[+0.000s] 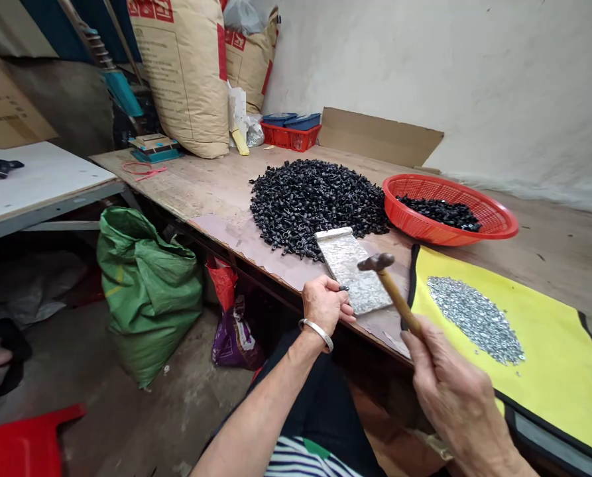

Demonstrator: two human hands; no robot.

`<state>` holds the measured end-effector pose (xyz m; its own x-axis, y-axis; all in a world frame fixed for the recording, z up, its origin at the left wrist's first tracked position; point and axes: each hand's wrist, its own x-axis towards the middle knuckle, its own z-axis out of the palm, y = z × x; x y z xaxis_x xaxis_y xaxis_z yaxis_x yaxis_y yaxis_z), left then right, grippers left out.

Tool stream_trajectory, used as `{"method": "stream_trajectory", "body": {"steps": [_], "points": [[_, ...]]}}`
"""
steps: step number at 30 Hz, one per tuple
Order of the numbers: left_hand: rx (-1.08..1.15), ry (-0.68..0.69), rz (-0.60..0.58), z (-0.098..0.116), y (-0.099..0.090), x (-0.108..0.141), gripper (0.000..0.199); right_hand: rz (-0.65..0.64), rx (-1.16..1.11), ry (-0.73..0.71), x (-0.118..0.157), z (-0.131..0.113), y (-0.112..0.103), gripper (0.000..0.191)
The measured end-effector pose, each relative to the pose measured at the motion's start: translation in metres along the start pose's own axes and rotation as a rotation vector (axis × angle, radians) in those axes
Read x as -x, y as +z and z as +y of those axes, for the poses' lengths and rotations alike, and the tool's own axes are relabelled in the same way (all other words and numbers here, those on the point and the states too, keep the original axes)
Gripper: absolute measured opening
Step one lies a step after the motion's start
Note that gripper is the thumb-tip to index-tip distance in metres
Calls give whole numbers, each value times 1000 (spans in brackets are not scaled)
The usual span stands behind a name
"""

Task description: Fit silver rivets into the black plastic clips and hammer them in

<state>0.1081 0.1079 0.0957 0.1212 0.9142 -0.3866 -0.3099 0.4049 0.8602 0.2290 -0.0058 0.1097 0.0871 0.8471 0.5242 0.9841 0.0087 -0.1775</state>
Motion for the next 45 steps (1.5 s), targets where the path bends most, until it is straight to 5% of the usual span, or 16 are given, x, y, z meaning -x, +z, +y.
{"method": "stream_trajectory", "body": {"steps": [4,14,20,26,31,37,42,45], "points": [[-9,-14,10,3,1,1,20,-136,196,-69,2,2,10,36],[-12,-27,-6,1,1,-1,19,134,138,-75,-4,-3,-15,35],[-7,-25,13,2,1,0,20,-4,271,-150,4,-4,-2,30],[8,-29,6,1,1,-1,21,186,277,-104,3,-9,-7,36],[15,-36,25,3,2,0,21,4,354,-212,5,-10,-1,28],[15,-40,17,3,1,1,23,193,335,-90,3,-15,-9,33],[11,-32,20,2,1,0,22,9,411,-184,7,-15,0,30],[10,-29,17,1,1,0,21,108,371,-109,6,-15,-5,33]]}}
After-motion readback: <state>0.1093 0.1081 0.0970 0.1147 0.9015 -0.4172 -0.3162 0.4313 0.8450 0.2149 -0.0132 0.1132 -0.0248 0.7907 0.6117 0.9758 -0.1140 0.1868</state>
